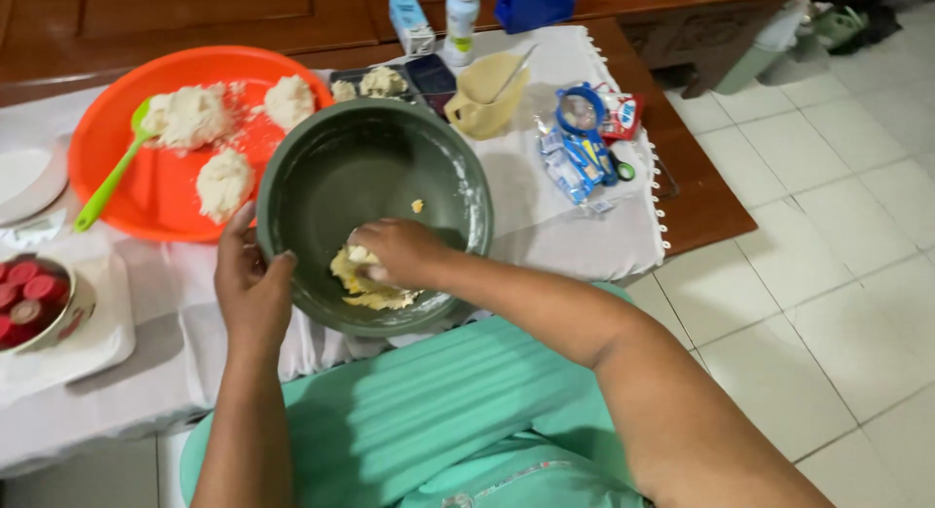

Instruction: Kneading dough in a bowl and mixing in yellow food coloring

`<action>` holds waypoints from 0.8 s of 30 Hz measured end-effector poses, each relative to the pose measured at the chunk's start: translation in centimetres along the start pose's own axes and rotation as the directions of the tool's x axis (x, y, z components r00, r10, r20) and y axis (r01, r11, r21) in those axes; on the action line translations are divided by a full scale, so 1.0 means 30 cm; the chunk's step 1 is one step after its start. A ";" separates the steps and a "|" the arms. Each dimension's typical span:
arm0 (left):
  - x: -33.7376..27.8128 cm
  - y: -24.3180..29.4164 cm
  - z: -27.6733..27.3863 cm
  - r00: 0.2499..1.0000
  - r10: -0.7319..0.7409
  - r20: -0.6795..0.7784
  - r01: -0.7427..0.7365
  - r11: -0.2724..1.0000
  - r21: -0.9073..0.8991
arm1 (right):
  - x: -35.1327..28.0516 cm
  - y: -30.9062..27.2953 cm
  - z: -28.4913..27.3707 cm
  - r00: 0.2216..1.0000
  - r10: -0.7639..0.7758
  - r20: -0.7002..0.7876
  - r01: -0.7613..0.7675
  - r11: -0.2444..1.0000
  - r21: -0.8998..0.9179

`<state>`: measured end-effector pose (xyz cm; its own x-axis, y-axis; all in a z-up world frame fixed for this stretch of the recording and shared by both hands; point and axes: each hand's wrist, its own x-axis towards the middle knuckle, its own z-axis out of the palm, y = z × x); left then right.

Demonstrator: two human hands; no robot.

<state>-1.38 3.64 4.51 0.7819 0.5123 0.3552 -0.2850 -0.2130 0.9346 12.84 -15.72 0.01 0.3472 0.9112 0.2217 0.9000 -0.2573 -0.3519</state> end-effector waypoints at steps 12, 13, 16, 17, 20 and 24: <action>-0.077 0.022 0.117 0.944 -0.145 -0.295 0.146 0.989 -0.018 | 0.015 -0.156 -0.168 0.990 -0.008 0.142 -0.012 0.990 0.138; -0.071 0.025 0.120 0.936 -0.147 -0.321 0.152 0.988 -0.009 | 0.035 -0.101 -0.120 0.987 -0.033 0.155 0.010 0.989 0.149; -0.045 0.047 0.131 0.967 -0.068 -0.246 0.078 0.996 0.033 | 0.075 -0.015 -0.020 0.908 -0.380 -0.177 0.403 0.907 0.119; -0.041 0.067 0.133 0.966 -0.097 -0.239 0.101 0.995 0.006 | 0.073 -0.039 -0.021 0.910 -0.333 -0.248 0.387 0.897 0.215; -0.016 0.051 0.139 0.958 -0.150 -0.243 0.144 0.989 -0.039 | 0.063 -0.081 -0.009 0.929 -0.274 -0.248 0.356 0.843 0.403; -0.005 0.001 0.130 0.933 -0.267 -0.242 0.257 0.964 -0.075 | 0.056 -0.162 0.000 0.984 -0.130 -0.119 0.163 0.931 0.327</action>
<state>0.66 0.30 4.39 0.6710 0.7364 0.0864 -0.1157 -0.0111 0.9932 9.05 -12.94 2.10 0.2557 0.8923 0.3719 0.8078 0.0141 -0.5892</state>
